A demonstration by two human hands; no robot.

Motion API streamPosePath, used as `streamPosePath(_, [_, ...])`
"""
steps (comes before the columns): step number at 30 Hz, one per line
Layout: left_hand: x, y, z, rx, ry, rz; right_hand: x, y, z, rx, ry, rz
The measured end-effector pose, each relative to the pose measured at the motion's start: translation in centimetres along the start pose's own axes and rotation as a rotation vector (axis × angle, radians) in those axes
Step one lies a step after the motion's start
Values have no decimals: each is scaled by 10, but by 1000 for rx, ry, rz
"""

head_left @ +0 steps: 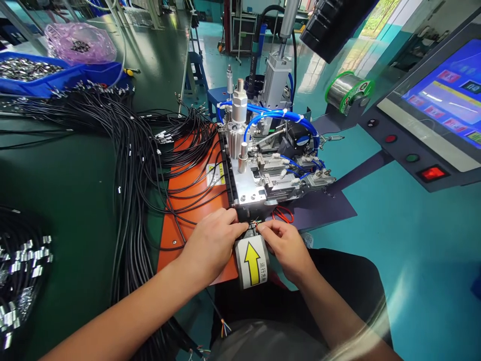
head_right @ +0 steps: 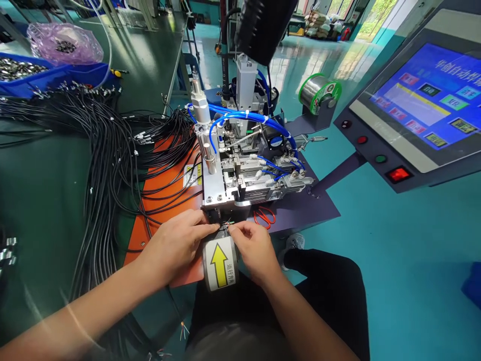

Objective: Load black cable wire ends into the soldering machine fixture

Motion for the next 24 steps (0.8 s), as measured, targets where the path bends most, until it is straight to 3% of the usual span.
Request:
streamPosePath(6, [-1,-1,0,8,3,14,1,4,4,62,23,54])
streamPosePath(15, [-2,-2,2,-2,39,11,-3,8,5,-136,-42,-312])
streamPosePath(24, [-1,-1,0,-3,47,11,-8,6,9,-195,-12,-404])
Point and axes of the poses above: each hand's wrist, its own z-axis towards the middle knuckle, its own x-axis out of the palm, y = z × x, the point moved 1 cm from there along z, towards the middle knuckle, and after that the axes turned 4 degrees about -x, right-handed, at the moved point
